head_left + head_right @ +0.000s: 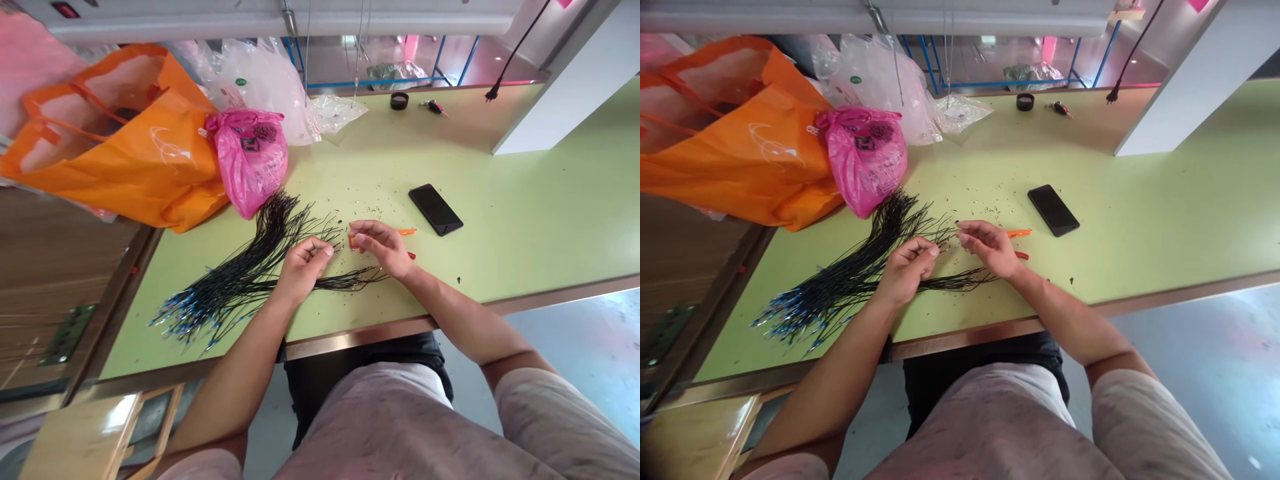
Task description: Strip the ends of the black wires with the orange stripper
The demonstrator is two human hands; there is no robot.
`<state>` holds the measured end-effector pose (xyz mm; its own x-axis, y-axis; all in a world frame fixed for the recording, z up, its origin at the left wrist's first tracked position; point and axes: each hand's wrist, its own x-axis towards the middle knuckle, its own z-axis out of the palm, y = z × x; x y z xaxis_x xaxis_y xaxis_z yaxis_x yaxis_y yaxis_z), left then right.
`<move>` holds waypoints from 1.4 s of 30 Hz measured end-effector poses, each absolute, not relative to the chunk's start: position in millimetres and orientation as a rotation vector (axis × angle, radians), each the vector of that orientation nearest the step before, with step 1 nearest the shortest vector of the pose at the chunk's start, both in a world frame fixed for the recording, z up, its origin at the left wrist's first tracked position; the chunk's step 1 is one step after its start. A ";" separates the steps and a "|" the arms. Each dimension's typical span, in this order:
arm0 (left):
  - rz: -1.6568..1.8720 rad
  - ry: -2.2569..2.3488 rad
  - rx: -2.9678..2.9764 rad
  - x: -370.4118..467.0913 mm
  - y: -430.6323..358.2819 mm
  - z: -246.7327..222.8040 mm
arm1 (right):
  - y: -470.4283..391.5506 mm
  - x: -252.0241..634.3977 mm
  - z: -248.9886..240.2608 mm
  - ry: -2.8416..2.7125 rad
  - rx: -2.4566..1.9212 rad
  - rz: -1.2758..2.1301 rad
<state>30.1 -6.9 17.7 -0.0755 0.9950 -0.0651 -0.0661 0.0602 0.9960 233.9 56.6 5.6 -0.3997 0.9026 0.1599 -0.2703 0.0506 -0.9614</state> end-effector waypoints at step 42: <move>1.264 1.229 1.311 40.3 -1.1 8.1 | 63.2 229.9 -18.8 -1.573 -0.796 1.543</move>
